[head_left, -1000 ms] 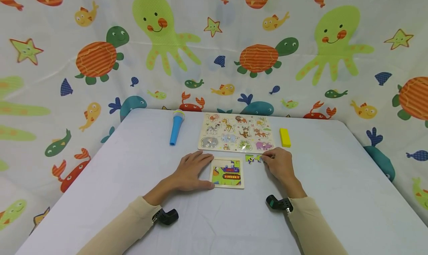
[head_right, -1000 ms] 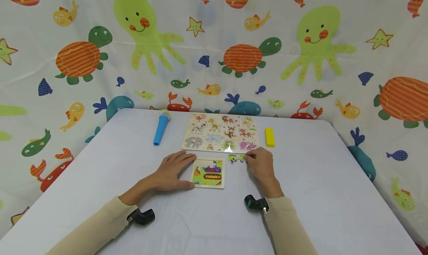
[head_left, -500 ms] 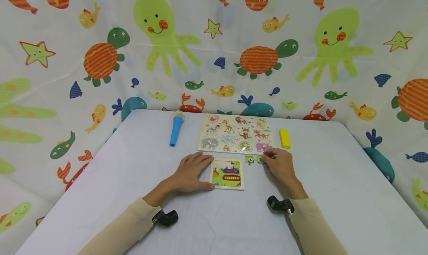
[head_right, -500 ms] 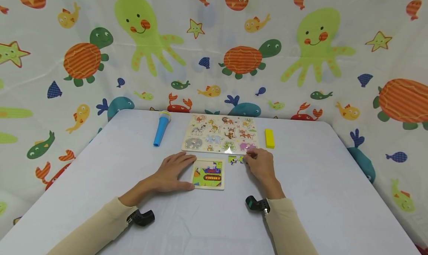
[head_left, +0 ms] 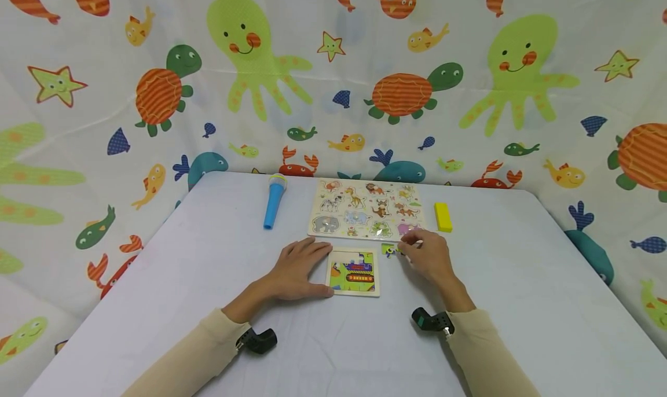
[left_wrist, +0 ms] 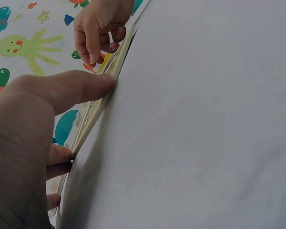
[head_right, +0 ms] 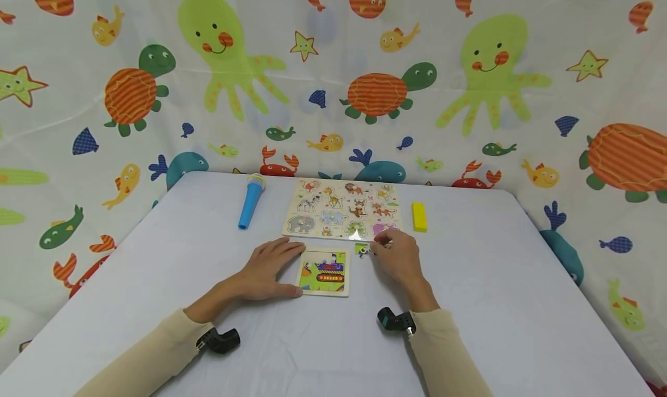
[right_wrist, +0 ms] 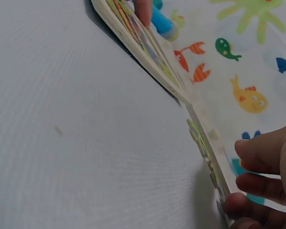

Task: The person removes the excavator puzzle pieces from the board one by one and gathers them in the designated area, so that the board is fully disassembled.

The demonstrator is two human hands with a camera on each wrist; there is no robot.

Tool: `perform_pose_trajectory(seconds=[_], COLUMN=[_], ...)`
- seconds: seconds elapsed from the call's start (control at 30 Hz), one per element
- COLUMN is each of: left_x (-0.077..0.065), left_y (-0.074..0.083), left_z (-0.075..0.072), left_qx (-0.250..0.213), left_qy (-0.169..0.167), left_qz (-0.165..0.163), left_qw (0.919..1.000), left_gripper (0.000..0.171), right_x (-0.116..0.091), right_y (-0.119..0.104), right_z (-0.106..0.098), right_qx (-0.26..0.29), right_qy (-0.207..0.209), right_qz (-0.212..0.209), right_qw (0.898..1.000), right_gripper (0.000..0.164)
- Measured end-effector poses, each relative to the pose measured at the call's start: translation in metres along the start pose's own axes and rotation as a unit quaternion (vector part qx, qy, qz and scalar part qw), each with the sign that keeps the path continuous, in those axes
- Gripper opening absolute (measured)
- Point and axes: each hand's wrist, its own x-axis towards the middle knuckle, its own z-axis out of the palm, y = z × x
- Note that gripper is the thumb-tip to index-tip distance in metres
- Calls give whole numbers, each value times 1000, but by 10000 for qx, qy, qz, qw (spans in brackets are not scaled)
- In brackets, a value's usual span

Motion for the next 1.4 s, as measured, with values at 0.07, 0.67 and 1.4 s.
perform_pose_trajectory(seconds=[0.07,0.67,1.4], left_x=[0,0,1], left_y=[0,2,-1], left_z=[0,-1,3], left_qx=[3,38,73], left_qy=[7,-20,-29], left_qz=[9,-11,-39], left_qw=[10000,10000,10000], left_gripper=[96,96,96], right_x=[0,-5,-17], right_y=[-1,-21,-39], right_z=[2,14,34], right_qx=[-63,382,89], right_qy=[4,-392,-935], right_qz=[-33,-352,-760], right_qw=[10000,9979,9927], right_gripper=[16,20,23])
